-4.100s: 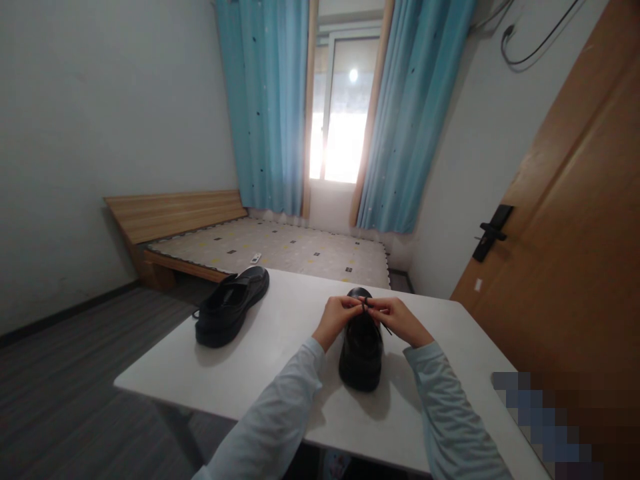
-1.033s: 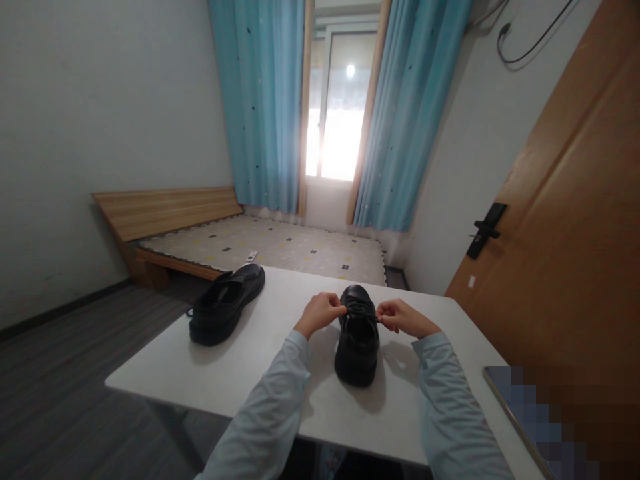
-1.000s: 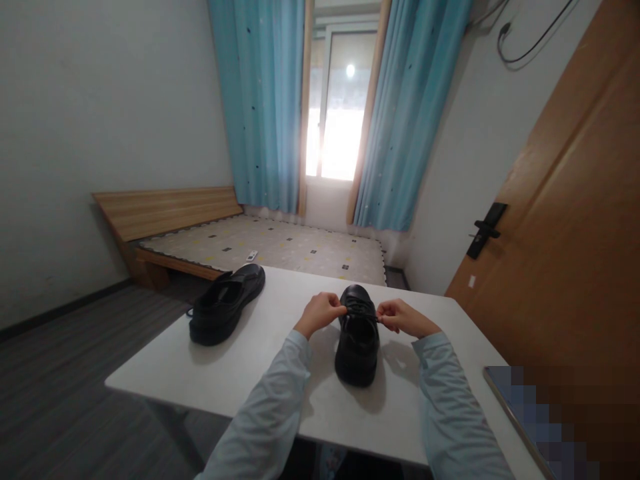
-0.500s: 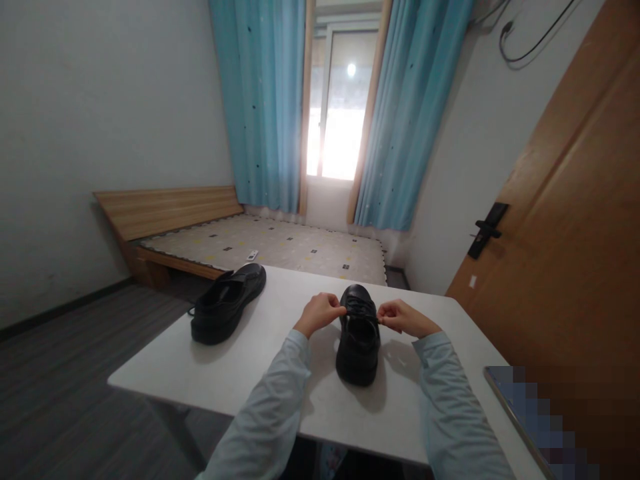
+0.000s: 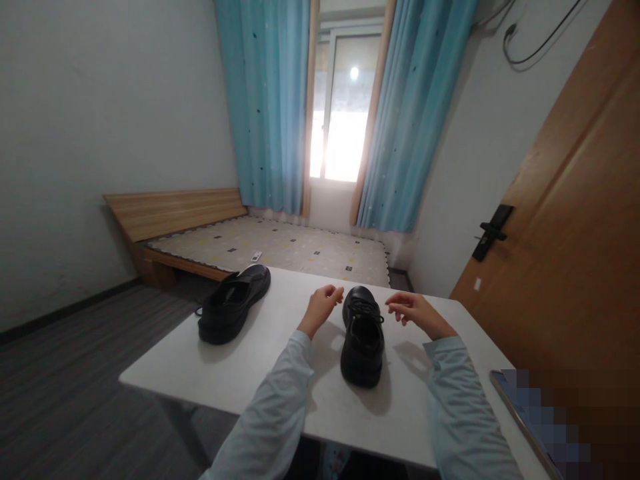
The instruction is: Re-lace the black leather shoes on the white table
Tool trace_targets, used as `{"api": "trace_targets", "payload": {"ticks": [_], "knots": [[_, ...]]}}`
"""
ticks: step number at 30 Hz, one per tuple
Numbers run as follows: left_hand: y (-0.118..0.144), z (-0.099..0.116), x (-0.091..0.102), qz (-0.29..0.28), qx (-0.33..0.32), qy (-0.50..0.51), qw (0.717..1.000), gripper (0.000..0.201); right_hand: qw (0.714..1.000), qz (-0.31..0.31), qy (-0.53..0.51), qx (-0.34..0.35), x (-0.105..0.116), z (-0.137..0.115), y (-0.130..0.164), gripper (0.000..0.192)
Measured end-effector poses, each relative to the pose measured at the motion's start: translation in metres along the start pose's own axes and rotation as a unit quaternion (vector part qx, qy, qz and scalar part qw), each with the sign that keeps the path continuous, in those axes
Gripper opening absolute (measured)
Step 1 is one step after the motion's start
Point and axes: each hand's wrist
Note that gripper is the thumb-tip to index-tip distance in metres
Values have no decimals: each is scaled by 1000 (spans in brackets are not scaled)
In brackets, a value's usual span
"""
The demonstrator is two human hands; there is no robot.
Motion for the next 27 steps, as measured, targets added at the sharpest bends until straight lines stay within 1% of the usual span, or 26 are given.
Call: {"api": "trace_targets", "payload": {"ticks": [3,5,7,9,11,13,14,16,18,19,20,22,25,27], "knots": [[1,1,-1,-14,-4,-6,1000,35,995,86,-32,50,-2,-9,0,28],[5,2,-2,-17,-24,-54,998,28,987,122,-36,98,-7,-20,3,24],[8,2,-3,-12,-58,-129,990,23,983,126,-8,131,-15,-34,11,22],[10,0,-4,-14,-92,-196,976,20,977,134,65,154,-26,-50,25,18],[11,-3,-6,-29,-114,-230,966,18,966,112,148,179,-42,-63,43,15],[12,-5,-7,-41,-117,-241,963,18,945,91,235,208,-59,-70,62,15],[12,-5,-7,-45,-116,-243,962,19,930,89,281,218,-69,-71,71,16],[12,-6,-7,-50,-113,-247,961,19,898,86,374,217,-85,-69,85,18],[13,-6,-7,-57,-113,-253,959,20,872,66,432,218,-99,-63,94,22],[13,-6,-8,-60,-113,-255,958,21,864,71,450,214,-104,-60,97,25],[13,-7,-8,-64,-113,-258,957,21,857,80,464,209,-107,-57,99,28],[13,-7,-8,-74,-113,-262,955,22,850,98,477,199,-112,-53,100,26],[14,-8,-8,-86,-112,-266,954,21,846,121,483,190,-115,-49,100,22],[14,-7,-8,-88,-110,-267,953,21,842,142,481,198,-116,-48,100,22]]}}
Point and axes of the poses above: each hand's wrist, its own y-axis away from the middle knuckle, its own x-axis out of the back of the hand, z = x × y, and after that the axes turned 9 degrees about z, right-handed
